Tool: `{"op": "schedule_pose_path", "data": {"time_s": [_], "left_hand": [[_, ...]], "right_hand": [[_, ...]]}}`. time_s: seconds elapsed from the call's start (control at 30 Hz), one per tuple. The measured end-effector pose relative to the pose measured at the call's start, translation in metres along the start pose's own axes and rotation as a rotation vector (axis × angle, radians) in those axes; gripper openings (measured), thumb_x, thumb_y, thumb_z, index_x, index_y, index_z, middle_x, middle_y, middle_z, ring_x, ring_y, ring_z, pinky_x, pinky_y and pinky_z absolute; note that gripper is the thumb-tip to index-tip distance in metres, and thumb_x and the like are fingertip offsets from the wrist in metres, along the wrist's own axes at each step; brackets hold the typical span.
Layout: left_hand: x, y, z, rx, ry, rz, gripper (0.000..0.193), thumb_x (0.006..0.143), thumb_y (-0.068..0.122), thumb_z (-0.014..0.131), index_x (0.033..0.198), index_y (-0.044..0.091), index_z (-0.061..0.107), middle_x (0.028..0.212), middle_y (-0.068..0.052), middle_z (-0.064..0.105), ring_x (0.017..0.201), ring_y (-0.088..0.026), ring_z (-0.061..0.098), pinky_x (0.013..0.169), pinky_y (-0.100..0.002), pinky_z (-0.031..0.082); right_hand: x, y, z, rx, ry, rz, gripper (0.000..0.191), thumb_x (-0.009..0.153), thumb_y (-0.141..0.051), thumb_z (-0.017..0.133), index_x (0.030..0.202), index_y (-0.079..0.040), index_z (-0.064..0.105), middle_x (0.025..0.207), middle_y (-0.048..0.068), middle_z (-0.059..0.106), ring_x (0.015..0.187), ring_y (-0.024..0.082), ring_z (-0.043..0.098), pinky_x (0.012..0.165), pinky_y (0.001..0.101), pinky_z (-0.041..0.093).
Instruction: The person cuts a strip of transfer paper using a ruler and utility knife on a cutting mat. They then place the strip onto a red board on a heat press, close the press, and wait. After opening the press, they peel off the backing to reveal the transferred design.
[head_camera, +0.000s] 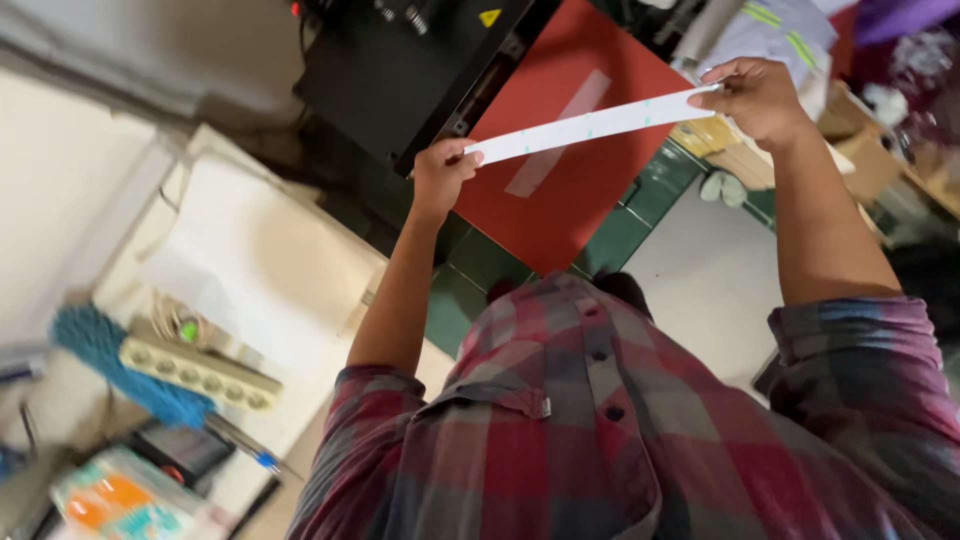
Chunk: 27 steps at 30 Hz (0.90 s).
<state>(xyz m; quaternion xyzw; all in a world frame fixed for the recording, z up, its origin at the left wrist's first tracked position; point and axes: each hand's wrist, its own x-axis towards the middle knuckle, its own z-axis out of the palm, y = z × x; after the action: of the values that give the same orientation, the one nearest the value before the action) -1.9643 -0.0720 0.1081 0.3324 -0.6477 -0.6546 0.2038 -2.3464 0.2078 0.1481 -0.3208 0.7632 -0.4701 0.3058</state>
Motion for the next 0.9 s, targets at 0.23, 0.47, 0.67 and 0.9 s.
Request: {"op": "schedule_pose_path", "data": {"time_s": [0.23,0.47,0.67,0.9], "left_hand": [[0.052,-0.03,0.058,-0.047,0.33,-0.016,0.017,0.092,0.01,0.076,0.107,0.005,0.077,0.084,-0.001,0.073,0.072,-0.008,0.065,0.064,-0.026,0.055],[0.047,-0.034,0.157,-0.191,0.773,-0.156,0.02,0.087,0.005,0.083,0.103,-0.002,0.073,0.082,-0.002,0.074,0.07,-0.009,0.068,0.061,-0.026,0.056],[0.028,-0.034,0.224,-0.295,0.908,-0.23,0.016,0.088,0.007,0.082,0.101,-0.001,0.075,0.085,-0.004,0.073,0.071,-0.01,0.066,0.066,-0.024,0.057],[0.02,-0.044,0.235,-0.347,0.947,-0.279,0.017,0.088,0.007,0.081,0.101,0.0,0.074,0.085,-0.004,0.073,0.072,-0.01,0.068,0.066,-0.025,0.059]], "right_hand": [[0.183,0.047,-0.019,0.046,-0.328,-0.047,0.027,0.097,-0.002,0.078,0.123,-0.003,0.071,0.104,0.002,0.071,0.085,0.007,0.062,0.071,0.0222,0.05],[0.286,0.051,-0.028,-0.099,-0.585,-0.01,0.032,0.094,-0.003,0.078,0.124,0.002,0.068,0.102,0.007,0.072,0.087,0.013,0.07,0.074,0.0266,0.061],[0.306,0.063,-0.035,0.066,-0.761,0.088,0.027,0.096,-0.005,0.079,0.119,0.005,0.068,0.105,0.012,0.074,0.087,0.017,0.072,0.078,0.027,0.062],[0.302,0.08,-0.022,-0.122,-0.732,0.114,0.022,0.094,-0.01,0.082,0.111,-0.002,0.071,0.098,0.005,0.075,0.085,0.013,0.074,0.067,0.024,0.055]]}}
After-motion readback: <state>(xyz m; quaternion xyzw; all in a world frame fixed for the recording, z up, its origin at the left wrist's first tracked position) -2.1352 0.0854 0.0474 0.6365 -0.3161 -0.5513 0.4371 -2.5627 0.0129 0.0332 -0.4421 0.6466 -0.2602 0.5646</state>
